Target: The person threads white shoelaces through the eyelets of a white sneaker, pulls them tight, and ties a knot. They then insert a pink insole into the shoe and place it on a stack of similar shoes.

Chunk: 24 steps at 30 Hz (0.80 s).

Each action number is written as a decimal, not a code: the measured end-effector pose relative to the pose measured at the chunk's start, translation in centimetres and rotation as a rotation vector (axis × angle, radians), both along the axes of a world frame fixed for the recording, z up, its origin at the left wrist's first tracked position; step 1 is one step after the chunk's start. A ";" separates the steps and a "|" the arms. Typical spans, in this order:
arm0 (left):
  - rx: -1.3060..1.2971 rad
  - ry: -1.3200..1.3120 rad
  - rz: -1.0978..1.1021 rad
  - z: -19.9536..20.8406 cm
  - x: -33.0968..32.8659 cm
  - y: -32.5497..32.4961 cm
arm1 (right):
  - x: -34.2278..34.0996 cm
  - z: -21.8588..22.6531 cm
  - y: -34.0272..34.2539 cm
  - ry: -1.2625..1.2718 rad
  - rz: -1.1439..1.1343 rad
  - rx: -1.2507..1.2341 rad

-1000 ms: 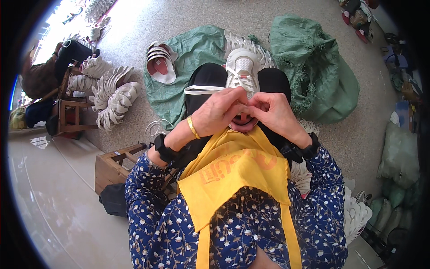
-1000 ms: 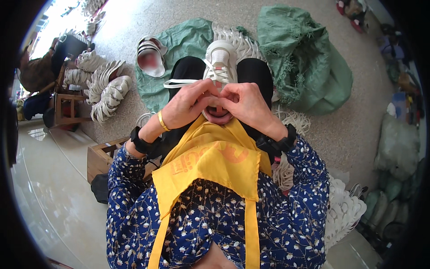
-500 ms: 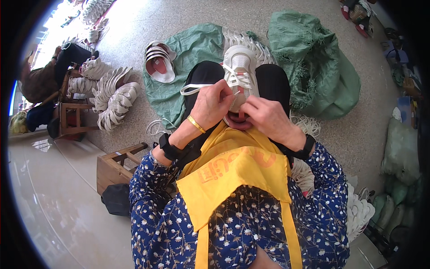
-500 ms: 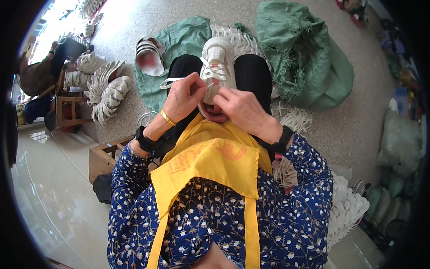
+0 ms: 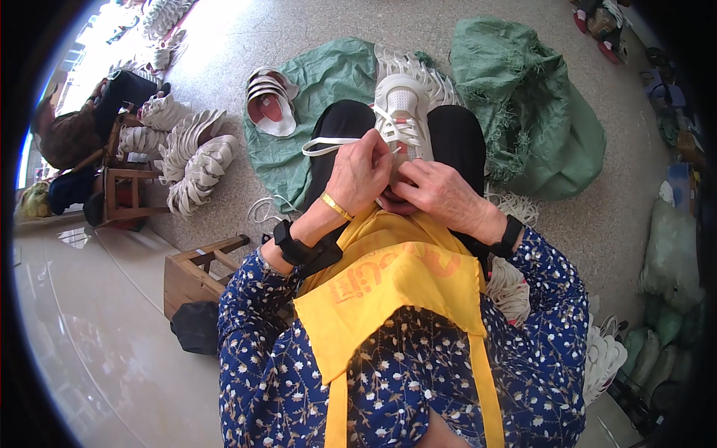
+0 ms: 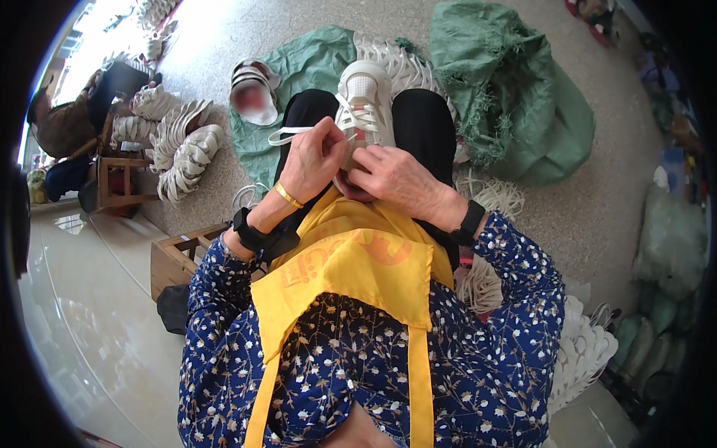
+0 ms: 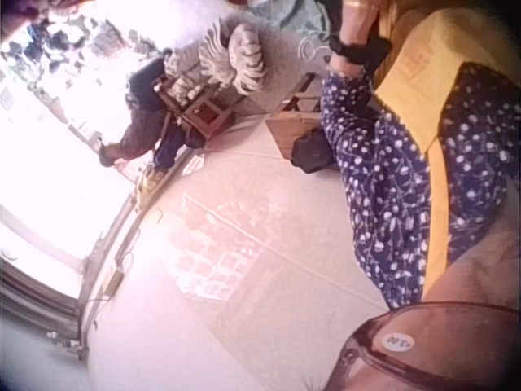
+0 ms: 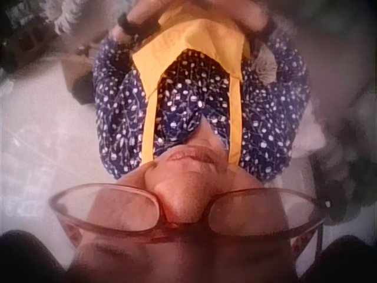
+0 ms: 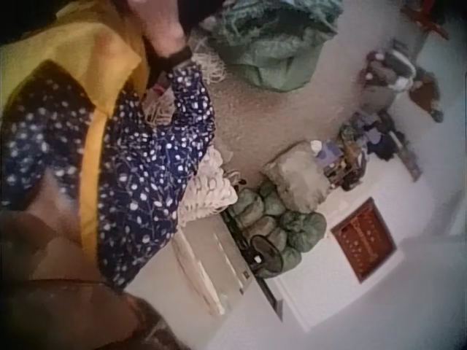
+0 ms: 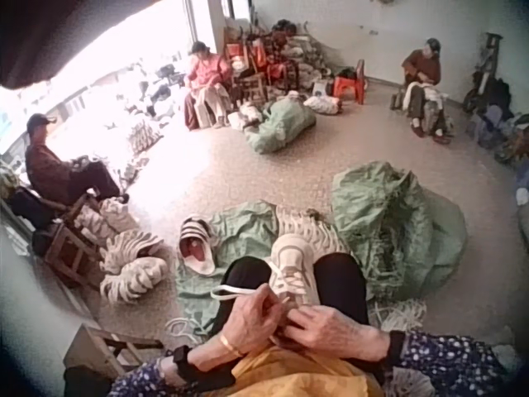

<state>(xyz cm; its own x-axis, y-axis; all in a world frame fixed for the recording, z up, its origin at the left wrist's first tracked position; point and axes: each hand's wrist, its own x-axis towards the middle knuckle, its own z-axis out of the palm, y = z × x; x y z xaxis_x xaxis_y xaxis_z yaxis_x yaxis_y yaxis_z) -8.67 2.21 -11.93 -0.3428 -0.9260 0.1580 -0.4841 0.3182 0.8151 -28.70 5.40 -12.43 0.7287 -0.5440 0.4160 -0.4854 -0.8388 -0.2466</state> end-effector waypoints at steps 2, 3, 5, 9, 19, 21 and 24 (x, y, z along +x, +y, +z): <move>-0.017 0.008 0.004 0.0 0.1 0.1 | 0.0 -0.1 0.0 -0.005 0.014 0.003; -0.034 0.010 0.007 -0.1 0.1 0.1 | 0.0 -0.2 0.0 -0.010 0.021 0.006; -0.055 0.014 0.014 -0.5 0.0 0.0 | -0.2 -0.1 -0.1 -0.053 0.028 0.014; -0.034 0.000 0.021 -0.5 -0.2 -0.1 | -0.8 0.4 0.1 -0.198 -0.013 0.043; -0.068 -0.187 -0.016 -1.0 -0.5 -1.0 | -1.1 1.1 0.5 -0.296 -0.097 0.124; -0.100 -0.159 -0.087 -0.8 -0.3 -1.1 | -1.1 1.0 0.5 -0.306 -0.100 0.131; -0.138 -0.158 -0.142 -0.5 0.0 -1.3 | -0.9 0.6 0.6 -0.321 -0.113 0.141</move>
<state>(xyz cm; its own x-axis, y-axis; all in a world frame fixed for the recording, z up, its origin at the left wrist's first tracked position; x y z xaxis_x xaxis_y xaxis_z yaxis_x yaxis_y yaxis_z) -8.68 0.88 -12.46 -0.4987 -0.8400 0.2140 -0.5441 0.4955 0.6770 -29.57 5.96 -11.84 0.5048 -0.6820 0.5292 -0.4524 -0.7311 -0.5107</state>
